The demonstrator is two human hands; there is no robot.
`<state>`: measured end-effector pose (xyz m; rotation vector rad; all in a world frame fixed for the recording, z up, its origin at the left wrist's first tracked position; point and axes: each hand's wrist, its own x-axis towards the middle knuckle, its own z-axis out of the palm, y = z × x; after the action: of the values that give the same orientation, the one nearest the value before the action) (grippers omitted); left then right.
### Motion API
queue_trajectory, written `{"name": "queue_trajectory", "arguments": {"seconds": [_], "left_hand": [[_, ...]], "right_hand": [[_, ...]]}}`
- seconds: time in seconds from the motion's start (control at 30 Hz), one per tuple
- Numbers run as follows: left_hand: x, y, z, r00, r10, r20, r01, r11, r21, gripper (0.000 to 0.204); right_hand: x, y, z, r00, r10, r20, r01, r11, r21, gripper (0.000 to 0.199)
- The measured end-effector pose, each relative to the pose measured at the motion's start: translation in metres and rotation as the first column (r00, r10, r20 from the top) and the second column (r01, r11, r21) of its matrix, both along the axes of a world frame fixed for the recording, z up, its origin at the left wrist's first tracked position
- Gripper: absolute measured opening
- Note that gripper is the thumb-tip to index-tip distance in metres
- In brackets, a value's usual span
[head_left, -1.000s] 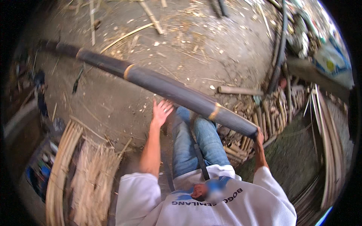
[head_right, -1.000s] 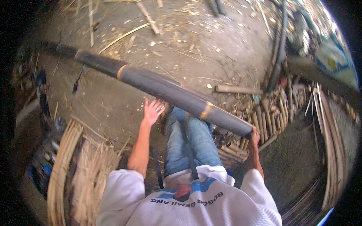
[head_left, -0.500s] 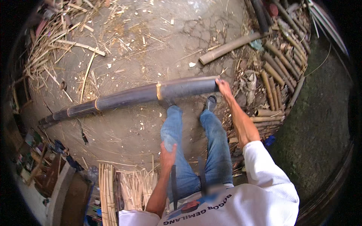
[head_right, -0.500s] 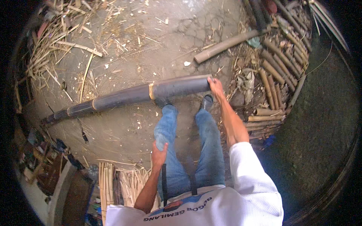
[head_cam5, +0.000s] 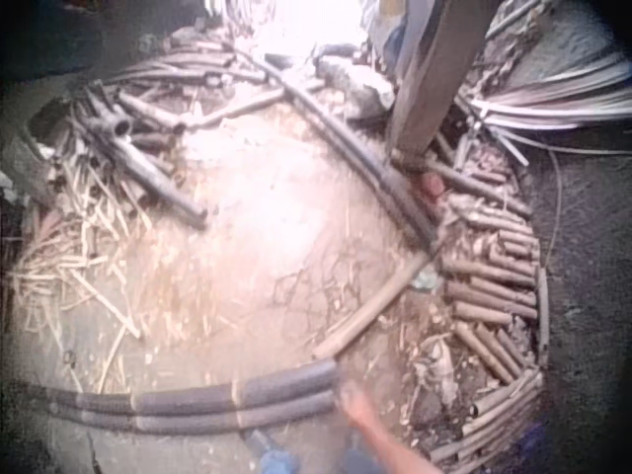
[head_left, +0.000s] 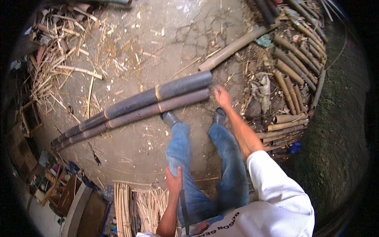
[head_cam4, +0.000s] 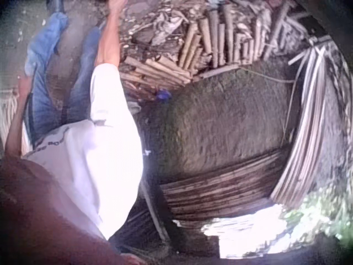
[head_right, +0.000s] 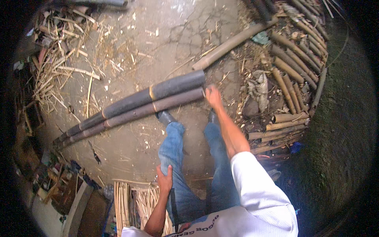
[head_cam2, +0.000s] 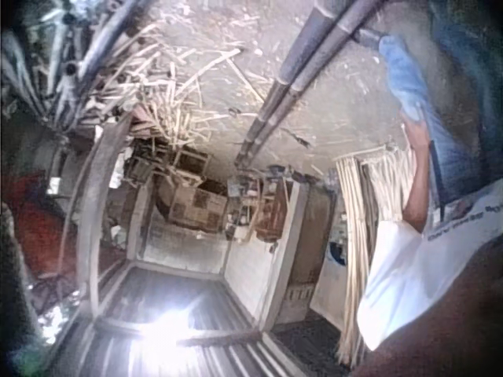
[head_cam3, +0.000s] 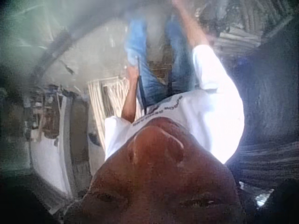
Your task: The person sits on the ground and splits bamboo into thin strips using a knife. They bundle the strips, place them aside, and then handle larger bamboo poles, moving them around the workspace.
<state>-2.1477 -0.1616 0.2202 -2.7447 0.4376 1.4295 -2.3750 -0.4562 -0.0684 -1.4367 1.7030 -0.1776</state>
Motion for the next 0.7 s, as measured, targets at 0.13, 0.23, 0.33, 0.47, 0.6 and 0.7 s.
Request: {"name": "queue_trajectory", "arguments": {"seconds": [0.13, 0.23, 0.33, 0.47, 0.6, 0.7], "left_hand": [[0.003, 0.011, 0.0, 0.995, 0.029, -0.098, -0.032, 0.999, -0.034, 0.069], [0.03, 0.028, -0.006, 0.957, 0.099, -0.273, -0.149, 0.975, -0.168, 0.072], [0.058, 0.015, -0.005, 0.983, -0.01, -0.186, 0.003, 0.999, -0.04, 0.067], [0.118, -0.065, 0.063, 0.916, 0.04, -0.399, -0.154, 0.954, -0.259, 0.05], [0.173, -0.114, 0.095, 0.796, 0.21, -0.568, -0.454, 0.828, -0.33, 0.037], [0.217, -0.132, 0.074, 0.843, 0.249, -0.476, -0.438, 0.832, -0.341, 0.032]], "right_hand": [[-0.078, 0.102, 0.113, 0.987, 0.124, -0.098, -0.11, 0.984, 0.141, 0.052], [-0.163, 0.188, 0.209, 0.957, 0.156, -0.246, -0.057, 0.929, 0.367, 0.06], [-0.249, 0.273, 0.298, 0.926, 0.154, -0.344, -0.018, 0.93, 0.368, 0.042], [-0.246, 0.322, 0.39, 0.836, -0.252, -0.488, 0.394, 0.894, 0.213, 0.045], [-0.218, 0.326, 0.382, 0.819, -0.201, -0.537, 0.361, 0.909, 0.21, 0.035], [-0.183, 0.34, 0.341, 0.851, -0.085, -0.518, 0.252, 0.932, 0.261, 0.029]]}}
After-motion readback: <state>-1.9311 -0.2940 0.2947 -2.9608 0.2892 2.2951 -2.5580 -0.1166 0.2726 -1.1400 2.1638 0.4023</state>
